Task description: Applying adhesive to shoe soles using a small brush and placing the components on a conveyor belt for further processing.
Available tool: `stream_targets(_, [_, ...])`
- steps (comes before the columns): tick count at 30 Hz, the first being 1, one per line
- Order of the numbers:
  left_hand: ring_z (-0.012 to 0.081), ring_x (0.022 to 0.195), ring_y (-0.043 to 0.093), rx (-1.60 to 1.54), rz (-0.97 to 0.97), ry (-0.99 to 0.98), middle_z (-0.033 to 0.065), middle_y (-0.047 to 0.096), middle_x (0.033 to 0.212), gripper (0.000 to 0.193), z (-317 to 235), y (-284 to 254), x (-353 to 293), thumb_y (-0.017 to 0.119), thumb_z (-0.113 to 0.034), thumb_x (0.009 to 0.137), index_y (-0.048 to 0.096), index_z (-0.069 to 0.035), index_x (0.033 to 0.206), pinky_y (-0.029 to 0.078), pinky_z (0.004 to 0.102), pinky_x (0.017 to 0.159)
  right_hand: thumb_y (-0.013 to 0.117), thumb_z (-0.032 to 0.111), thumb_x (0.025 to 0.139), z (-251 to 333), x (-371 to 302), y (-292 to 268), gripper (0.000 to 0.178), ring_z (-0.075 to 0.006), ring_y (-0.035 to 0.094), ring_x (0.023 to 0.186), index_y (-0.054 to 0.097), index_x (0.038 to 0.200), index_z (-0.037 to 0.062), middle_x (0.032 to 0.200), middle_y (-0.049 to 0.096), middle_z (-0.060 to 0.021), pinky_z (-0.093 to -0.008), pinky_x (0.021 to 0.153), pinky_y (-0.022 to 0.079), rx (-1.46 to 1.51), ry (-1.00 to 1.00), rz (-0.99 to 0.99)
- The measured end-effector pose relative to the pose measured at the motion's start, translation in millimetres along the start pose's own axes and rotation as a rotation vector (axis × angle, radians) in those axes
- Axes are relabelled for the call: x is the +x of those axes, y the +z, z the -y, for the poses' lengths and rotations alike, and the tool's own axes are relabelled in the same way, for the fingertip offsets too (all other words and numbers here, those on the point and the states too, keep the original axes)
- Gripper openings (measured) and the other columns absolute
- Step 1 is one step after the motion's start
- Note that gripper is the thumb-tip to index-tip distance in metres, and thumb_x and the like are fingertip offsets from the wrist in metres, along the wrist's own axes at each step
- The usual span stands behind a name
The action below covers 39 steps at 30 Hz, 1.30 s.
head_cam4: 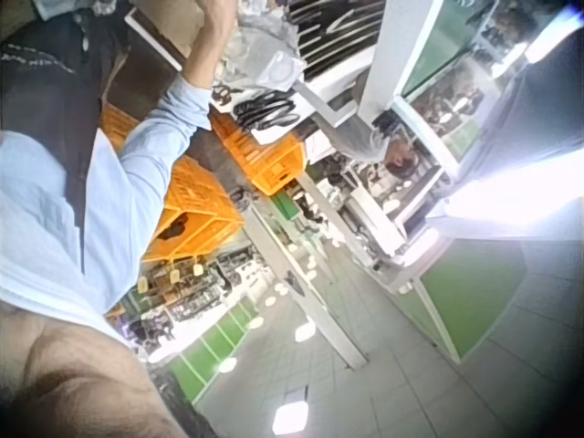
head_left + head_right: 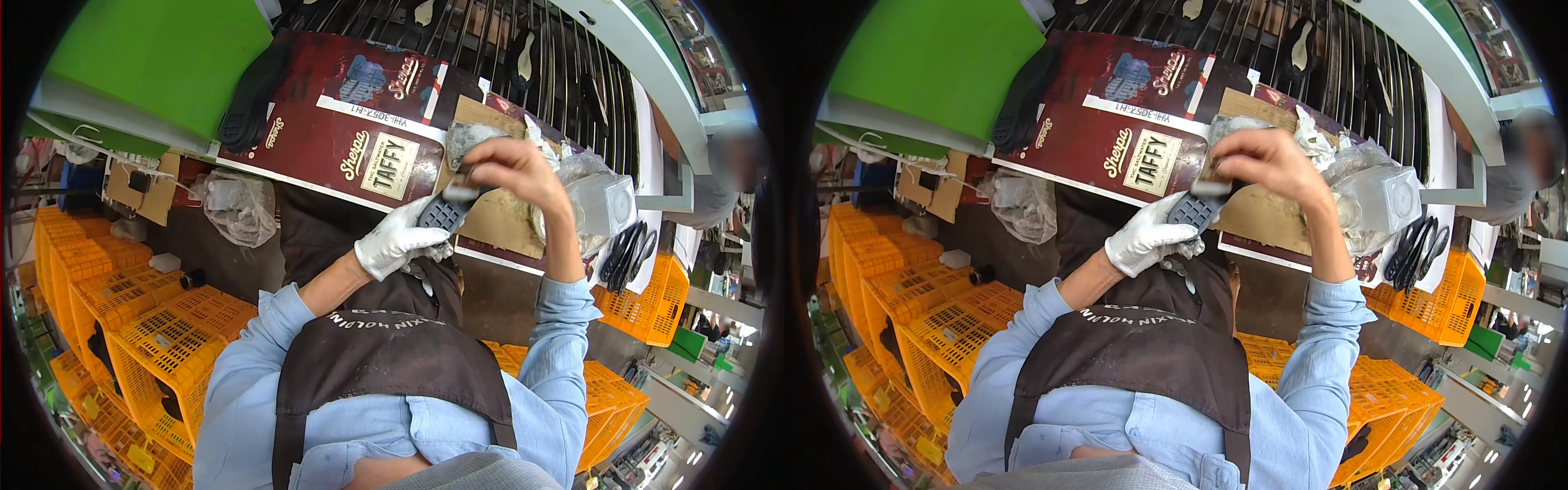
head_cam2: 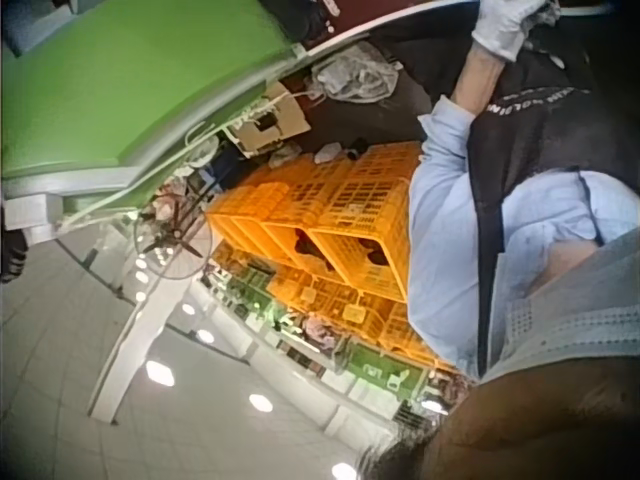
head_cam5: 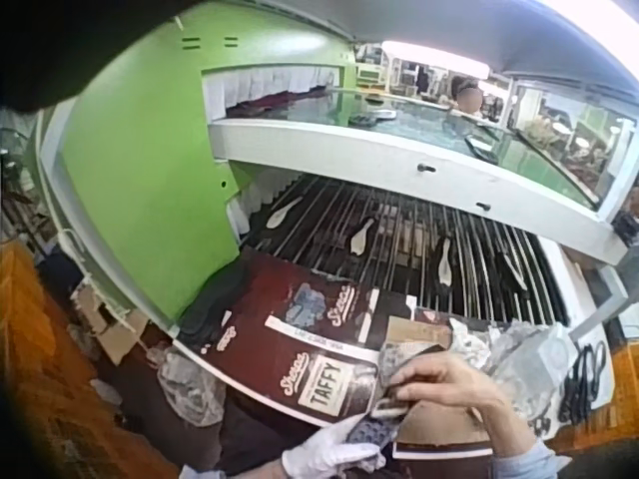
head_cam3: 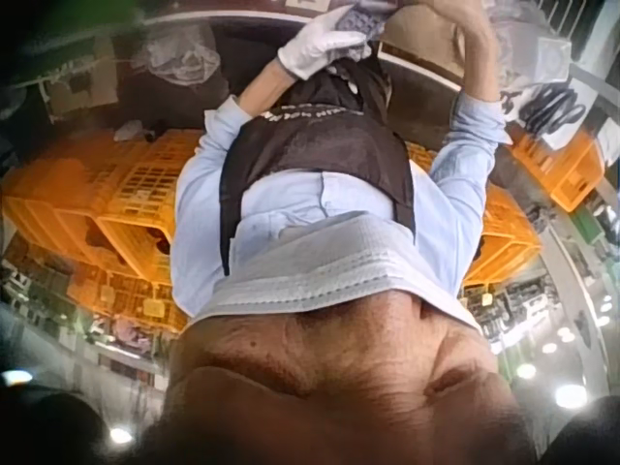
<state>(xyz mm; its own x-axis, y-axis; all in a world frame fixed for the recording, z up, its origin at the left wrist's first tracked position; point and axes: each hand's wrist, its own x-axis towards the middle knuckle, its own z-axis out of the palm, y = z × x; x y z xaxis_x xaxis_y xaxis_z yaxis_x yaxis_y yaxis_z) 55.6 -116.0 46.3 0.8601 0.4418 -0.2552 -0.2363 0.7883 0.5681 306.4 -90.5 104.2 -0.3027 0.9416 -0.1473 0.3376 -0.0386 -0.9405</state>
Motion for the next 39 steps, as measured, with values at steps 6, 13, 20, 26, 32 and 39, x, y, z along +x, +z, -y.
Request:
stream_targets(6, [0.0158, 0.087, 0.065, 0.012, -0.003, -0.013, 0.0107, 0.058, 0.119, 0.062, -1, 2, -2, 0.066, -0.008, 0.085, 0.039, -0.002, 0.14, 0.054, 0.0274, 0.077, 0.067, 0.005, 0.085, 16, 2, 13, 0.017, -0.0083, 0.064, 0.076, 0.068, 0.101, -0.003, 0.086, 0.069, -0.0055, -0.0221, 0.067, 0.05, -0.195, 0.0, -0.421])
stream_targets(13, [0.0159, 0.089, 0.064, 0.046, -0.018, 0.011, 0.0109, 0.059, 0.116, 0.063, 0, 4, -4, 0.068, -0.005, 0.083, 0.04, -0.001, 0.139, 0.054, 0.0283, 0.078, 0.068, 0.006, 0.084, 24, 3, 28, 0.019, -0.0134, 0.065, 0.079, 0.069, 0.101, -0.0028, 0.087, 0.07, -0.0088, -0.0271, 0.07, 0.051, -0.268, -0.073, -0.27])
stream_targets(20, [0.0157, 0.088, 0.065, 0.033, -0.036, -0.003, 0.0087, 0.059, 0.113, 0.063, -2, 5, -4, 0.07, -0.005, 0.081, 0.041, -0.001, 0.137, 0.054, 0.0271, 0.076, 0.071, 0.003, 0.081, 19, -8, 30, 0.025, -0.0187, 0.065, 0.077, 0.067, 0.105, -0.0008, 0.09, 0.068, -0.0115, -0.0306, 0.068, 0.052, -0.364, -0.239, -0.176])
stream_targets(26, [0.0148, 0.089, 0.064, -0.011, -0.004, 0.045, 0.0083, 0.058, 0.111, 0.065, -6, 6, 0, 0.07, -0.006, 0.083, 0.038, -0.001, 0.139, 0.054, 0.0261, 0.074, 0.071, -0.002, 0.08, 4, -26, 31, 0.025, -0.0199, 0.066, 0.079, 0.065, 0.105, 0.0003, 0.096, 0.066, -0.0111, -0.0282, 0.067, 0.053, -0.82, -0.386, -0.65])
stream_targets(32, [0.0153, 0.09, 0.064, -0.013, 0.022, 0.036, 0.0082, 0.06, 0.108, 0.059, -8, 3, 4, 0.072, -0.009, 0.082, 0.042, -0.001, 0.132, 0.054, 0.0268, 0.075, 0.071, -0.006, 0.078, 26, -75, 40, 0.023, -0.0192, 0.064, 0.074, 0.064, 0.099, 0.0, 0.093, 0.065, -0.0103, -0.0294, 0.065, 0.052, -0.471, -0.209, -0.277])
stream_targets(39, [0.0343, 0.128, 0.046, -0.502, 0.143, 0.002, 0.0206, 0.043, 0.14, 0.064, -1, 1, 3, 0.051, -0.032, 0.096, 0.026, 0.002, 0.145, 0.036, 0.0487, 0.109, 0.072, -0.005, 0.076, 17, -54, 48, 0.026, -0.0217, 0.065, 0.076, 0.064, 0.1, 0.0009, 0.093, 0.064, -0.011, -0.0314, 0.065, 0.053, -0.588, -0.292, -0.483])
